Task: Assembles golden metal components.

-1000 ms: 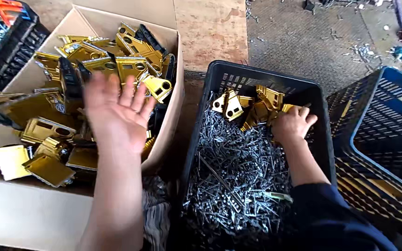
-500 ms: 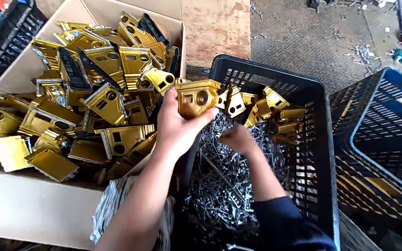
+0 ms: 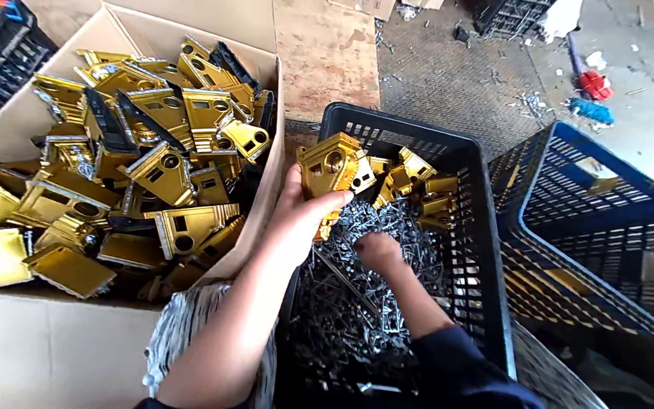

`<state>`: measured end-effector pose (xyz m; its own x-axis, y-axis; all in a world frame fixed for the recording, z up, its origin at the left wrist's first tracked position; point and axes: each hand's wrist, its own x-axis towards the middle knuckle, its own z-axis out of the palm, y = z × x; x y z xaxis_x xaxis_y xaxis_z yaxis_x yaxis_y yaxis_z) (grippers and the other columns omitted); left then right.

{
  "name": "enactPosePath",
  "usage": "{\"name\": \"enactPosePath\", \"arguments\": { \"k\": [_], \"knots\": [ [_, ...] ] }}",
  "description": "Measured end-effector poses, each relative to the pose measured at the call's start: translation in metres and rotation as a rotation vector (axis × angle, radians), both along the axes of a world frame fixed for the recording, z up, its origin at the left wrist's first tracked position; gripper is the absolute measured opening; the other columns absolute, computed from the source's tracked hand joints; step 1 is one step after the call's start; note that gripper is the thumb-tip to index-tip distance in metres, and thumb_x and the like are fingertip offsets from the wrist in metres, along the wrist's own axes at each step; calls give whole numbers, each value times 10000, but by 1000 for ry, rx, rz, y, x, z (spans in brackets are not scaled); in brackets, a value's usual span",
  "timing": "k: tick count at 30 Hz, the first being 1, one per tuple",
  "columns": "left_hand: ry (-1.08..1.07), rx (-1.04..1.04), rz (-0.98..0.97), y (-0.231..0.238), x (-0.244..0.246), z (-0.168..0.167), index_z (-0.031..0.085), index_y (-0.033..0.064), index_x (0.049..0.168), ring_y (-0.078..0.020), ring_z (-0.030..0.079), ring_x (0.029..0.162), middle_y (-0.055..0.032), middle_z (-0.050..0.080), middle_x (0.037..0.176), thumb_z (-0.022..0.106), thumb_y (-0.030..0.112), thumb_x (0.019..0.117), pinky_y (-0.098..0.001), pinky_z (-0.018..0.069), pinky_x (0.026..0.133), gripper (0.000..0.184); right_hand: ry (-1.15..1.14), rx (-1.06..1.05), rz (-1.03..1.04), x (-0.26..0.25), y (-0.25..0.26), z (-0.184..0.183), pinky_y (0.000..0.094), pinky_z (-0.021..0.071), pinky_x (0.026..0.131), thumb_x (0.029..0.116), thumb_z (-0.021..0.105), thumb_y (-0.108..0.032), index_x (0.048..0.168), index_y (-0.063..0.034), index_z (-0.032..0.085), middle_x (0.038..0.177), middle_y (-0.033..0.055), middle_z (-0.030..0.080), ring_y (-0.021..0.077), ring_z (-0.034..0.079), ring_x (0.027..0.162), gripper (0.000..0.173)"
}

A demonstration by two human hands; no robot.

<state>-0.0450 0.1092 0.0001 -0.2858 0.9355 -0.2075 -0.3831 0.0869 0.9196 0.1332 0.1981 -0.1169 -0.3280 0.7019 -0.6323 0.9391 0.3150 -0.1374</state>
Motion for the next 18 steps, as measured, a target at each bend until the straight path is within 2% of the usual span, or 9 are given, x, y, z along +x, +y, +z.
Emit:
{"name": "enactPosePath", "arguments": {
  "k": [2, 4, 6, 8, 10, 12, 14, 16, 18],
  "knots": [
    [0, 19, -20, -3, 5, -1, 372, 256, 1498, -142, 671, 867, -57, 626, 1243, 727, 85, 894, -271, 576, 642, 721, -6, -10, -27, -14, -8, -25, 683, 484, 969, 1015, 584, -343, 1292, -147, 704, 1376, 207, 617, 436, 606, 1236, 360],
    [27, 6, -22, -9, 5, -2, 372, 268, 1507, -147, 665, 884, -58, 620, 1263, 733, 88, 897, -278, 572, 655, 731, 17, 27, -37, -22, -17, -44, 657, 501, 968, 1009, 578, -263, 1297, -120, 690, 1476, 207, 526, 434, 594, 1249, 340],
    [50, -11, -6, -13, 0, -5, 366, 264, 1518, -157, 663, 909, -62, 619, 1273, 748, 100, 893, -293, 572, 667, 751, 76, 64, -43, -19, -22, -41, 635, 496, 995, 1009, 576, -222, 1262, -107, 711, 1491, 187, 520, 412, 568, 1294, 309],
    [72, -35, 17, -16, -5, -5, 354, 270, 1531, -158, 666, 944, -56, 612, 1303, 751, 124, 894, -303, 575, 677, 765, 209, 119, -73, -5, -21, -26, 588, 486, 1037, 1015, 573, -213, 1221, -85, 722, 1421, 182, 570, 379, 566, 1297, 285],
    [86, -42, 23, -17, -5, -2, 356, 263, 1525, -155, 663, 946, -52, 610, 1304, 752, 129, 895, -301, 571, 684, 756, 500, 183, -140, 16, -21, -5, 515, 520, 1002, 1016, 594, -162, 1144, -13, 726, 1278, 206, 633, 339, 631, 1165, 236],
    [80, -24, 10, -15, 0, -2, 372, 243, 1505, -149, 667, 951, -53, 624, 1278, 749, 105, 892, -293, 575, 703, 734, 883, 204, -260, 33, -27, 17, 373, 539, 764, 1009, 586, -108, 1046, 14, 686, 1004, 132, 637, 195, 617, 833, 161],
    [-2, -26, -10, -9, 11, -3, 365, 213, 1495, -155, 673, 952, -60, 632, 1243, 744, 85, 897, -303, 587, 739, 720, 1268, 104, -452, 36, -37, 47, 236, 483, 640, 1019, 522, -81, 989, -56, 639, 800, -14, 589, 47, 538, 664, 124],
    [-126, -53, -43, -6, 21, -6, 354, 225, 1495, -155, 661, 846, -66, 633, 1142, 735, 128, 926, -306, 580, 692, 692, 1599, -98, -621, 29, -47, 80, 230, 492, 658, 1047, 431, -92, 994, -111, 635, 790, -42, 597, 41, 540, 663, 212],
    [-193, -35, -99, -8, 27, -10, 354, 248, 1487, -144, 654, 777, -63, 640, 1087, 743, 185, 936, -290, 577, 656, 677, 1766, -176, -695, 18, -56, 101, 230, 505, 667, 1060, 410, -116, 1010, -123, 647, 814, -29, 609, 52, 550, 671, 242]
  ]
}}
